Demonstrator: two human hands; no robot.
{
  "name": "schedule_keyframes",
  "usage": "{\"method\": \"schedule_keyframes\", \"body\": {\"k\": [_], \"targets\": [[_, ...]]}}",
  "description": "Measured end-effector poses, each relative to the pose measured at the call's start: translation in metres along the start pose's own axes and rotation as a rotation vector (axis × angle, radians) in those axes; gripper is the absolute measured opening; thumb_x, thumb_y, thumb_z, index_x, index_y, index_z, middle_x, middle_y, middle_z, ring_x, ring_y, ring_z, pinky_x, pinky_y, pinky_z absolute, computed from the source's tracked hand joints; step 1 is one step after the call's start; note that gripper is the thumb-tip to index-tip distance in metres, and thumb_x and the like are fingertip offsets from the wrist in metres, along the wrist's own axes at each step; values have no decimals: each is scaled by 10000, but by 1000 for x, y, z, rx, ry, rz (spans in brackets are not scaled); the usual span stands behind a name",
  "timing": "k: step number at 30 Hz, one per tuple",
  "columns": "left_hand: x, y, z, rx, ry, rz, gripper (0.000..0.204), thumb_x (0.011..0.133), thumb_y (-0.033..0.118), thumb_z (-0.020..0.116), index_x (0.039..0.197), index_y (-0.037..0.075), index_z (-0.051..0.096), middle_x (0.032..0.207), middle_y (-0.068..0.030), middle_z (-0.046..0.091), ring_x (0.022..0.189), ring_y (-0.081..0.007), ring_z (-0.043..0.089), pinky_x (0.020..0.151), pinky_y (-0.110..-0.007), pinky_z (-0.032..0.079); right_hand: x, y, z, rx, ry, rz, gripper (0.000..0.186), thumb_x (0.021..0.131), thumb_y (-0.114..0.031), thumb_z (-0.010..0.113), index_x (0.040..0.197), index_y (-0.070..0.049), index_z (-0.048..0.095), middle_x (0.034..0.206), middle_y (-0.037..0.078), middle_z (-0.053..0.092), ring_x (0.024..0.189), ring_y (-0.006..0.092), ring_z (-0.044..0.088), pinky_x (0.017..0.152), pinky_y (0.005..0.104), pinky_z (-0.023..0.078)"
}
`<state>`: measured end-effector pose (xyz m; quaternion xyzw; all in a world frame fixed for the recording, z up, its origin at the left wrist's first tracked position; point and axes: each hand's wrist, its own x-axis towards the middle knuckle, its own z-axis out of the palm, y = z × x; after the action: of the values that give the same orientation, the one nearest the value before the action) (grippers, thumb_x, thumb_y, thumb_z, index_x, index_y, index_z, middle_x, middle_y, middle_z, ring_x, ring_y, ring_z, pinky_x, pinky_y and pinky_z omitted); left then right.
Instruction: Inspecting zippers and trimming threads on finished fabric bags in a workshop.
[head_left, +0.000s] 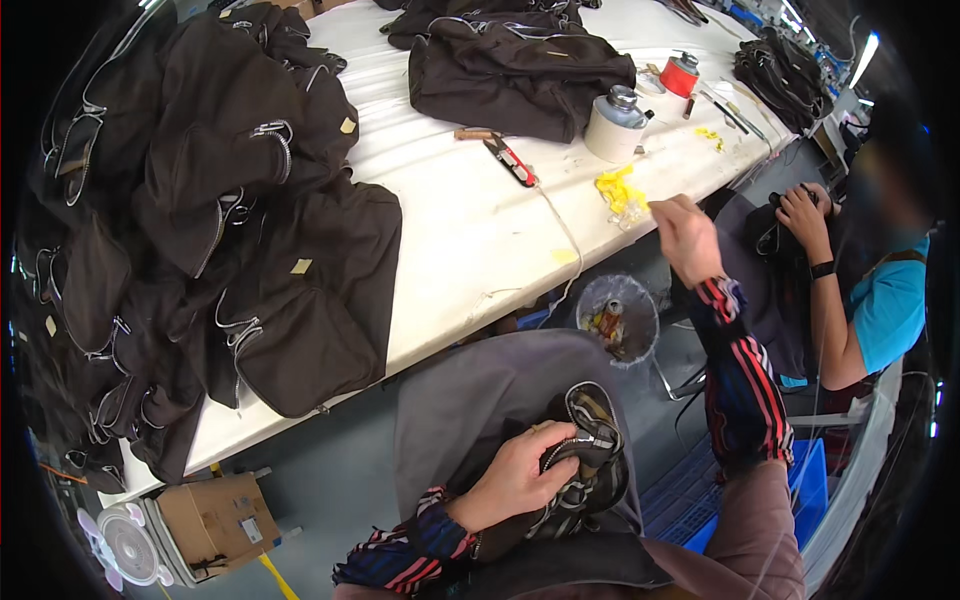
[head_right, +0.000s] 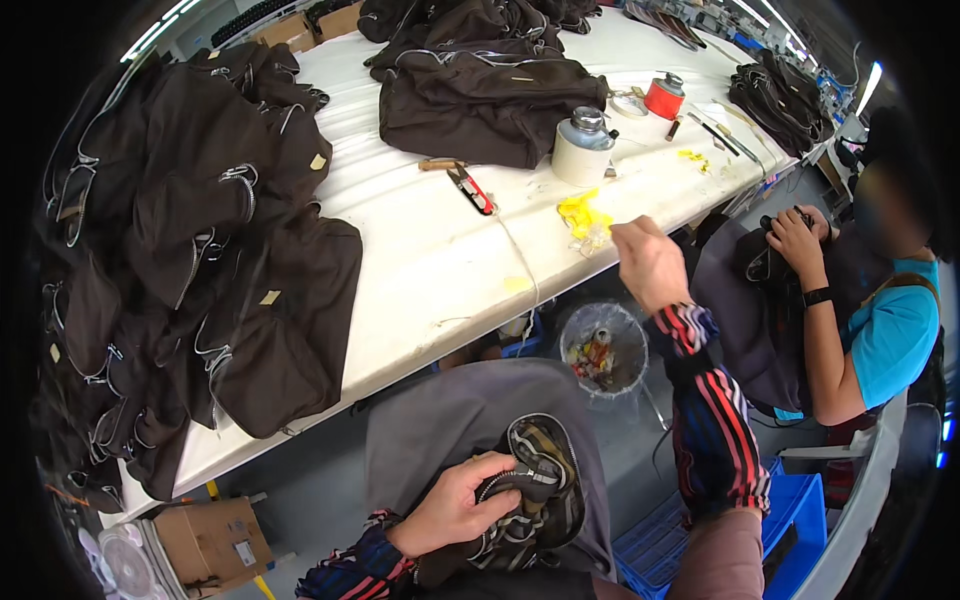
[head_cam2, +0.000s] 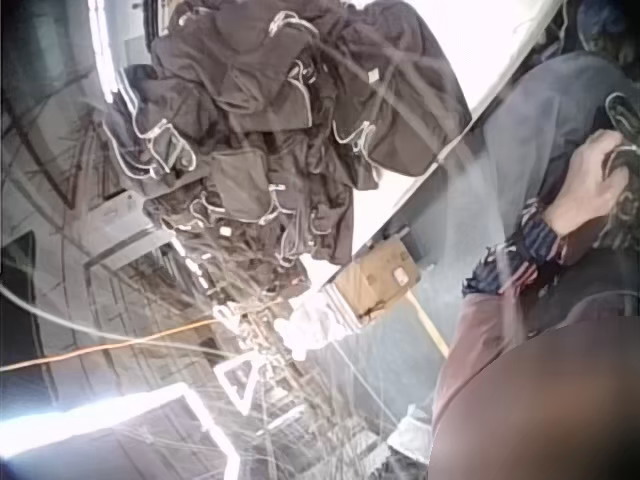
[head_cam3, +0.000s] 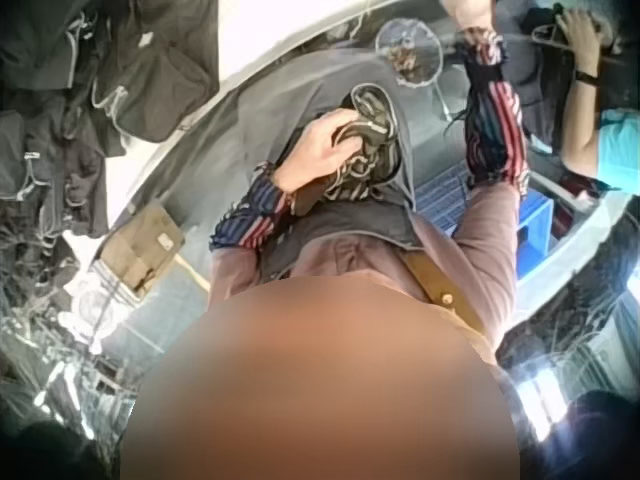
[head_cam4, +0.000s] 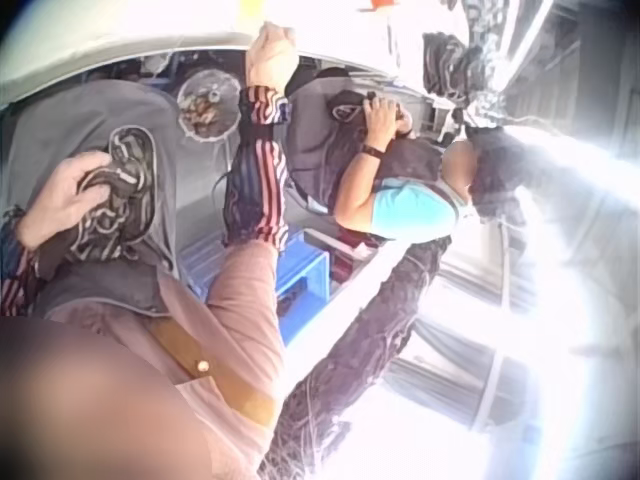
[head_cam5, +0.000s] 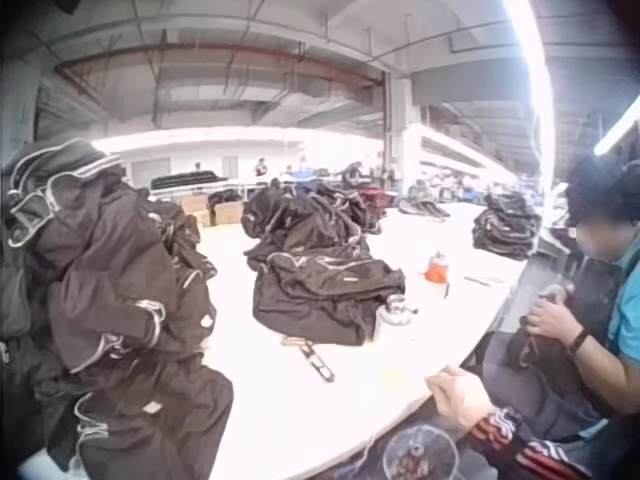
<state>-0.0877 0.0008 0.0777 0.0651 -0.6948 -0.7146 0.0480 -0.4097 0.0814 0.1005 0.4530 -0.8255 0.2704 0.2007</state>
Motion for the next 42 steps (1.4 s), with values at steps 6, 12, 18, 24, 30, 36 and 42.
{"method": "schedule_keyframes", "body": {"k": [6, 12, 18, 24, 30, 36, 42], "targets": [[13, 37, -6, 432, -122, 49, 273, 765, 56, 579, 1027, -9, 543, 939, -140, 575, 769, -311, 574, 654, -362, 453, -23, -86, -82, 499, -451, 295, 89, 732, -23, 629, 803, -14, 576, 780, 119, 593, 715, 253, 593, 659, 322, 463], [6, 70, 12, 877, -240, 99, 220, 657, 62, 582, 841, -54, 547, 810, -181, 522, 777, -302, 574, 631, -367, 493, -78, -167, -115, 321, -796, -454, 685, 727, 13, 553, 1351, -16, 270, 1249, 182, 437, 1050, 329, 497, 840, 412, 433], [-24, 90, 18, 433, 37, 304, 433, 727, 158, 672, 1099, -23, 544, 1069, -198, 560, 979, -338, 555, 793, -347, 472, -115, -160, -129, 4, -530, -305, 640, 617, -44, 624, 1223, 51, 442, 678, 65, 512, 639, 223, 527, 534, 337, 433], [-59, 32, -8, 417, 148, 20, 432, 730, 63, 624, 1147, 3, 525, 1063, -150, 568, 972, -293, 558, 849, -333, 426, -145, -119, -121, -60, -279, -178, 445, 539, 48, 578, 982, 6, 582, 724, 85, 578, 645, 241, 552, 577, 333, 460], [-59, 44, 5, 650, 231, 84, 449, 715, 47, 637, 1150, 42, 523, 933, -123, 569, 846, -279, 556, 741, -334, 445, -145, -125, -123, 46, -31, -202, 439, 523, 94, 552, 950, 11, 612, 731, 90, 615, 660, 232, 584, 596, 312, 474], [-43, 71, -2, 653, 615, 405, 356, 619, -42, 594, 966, 20, 644, 774, -85, 617, 662, -208, 548, 596, -288, 438, -142, -124, -130, 110, -454, -25, 625, 549, -21, 643, 1157, -21, 496, 808, 84, 572, 776, 241, 539, 820, 379, 370], [-60, 85, 16, 778, 400, 597, 572, 491, 34, 637, 1059, 104, 644, 748, -19, 514, 595, -158, 537, 510, -276, 444, -186, -90, -57, 695, -320, 380, 356, 742, -90, 596, 1075, -8, 498, 971, 167, 588, 886, 328, 579, 763, 352, 457]]}}
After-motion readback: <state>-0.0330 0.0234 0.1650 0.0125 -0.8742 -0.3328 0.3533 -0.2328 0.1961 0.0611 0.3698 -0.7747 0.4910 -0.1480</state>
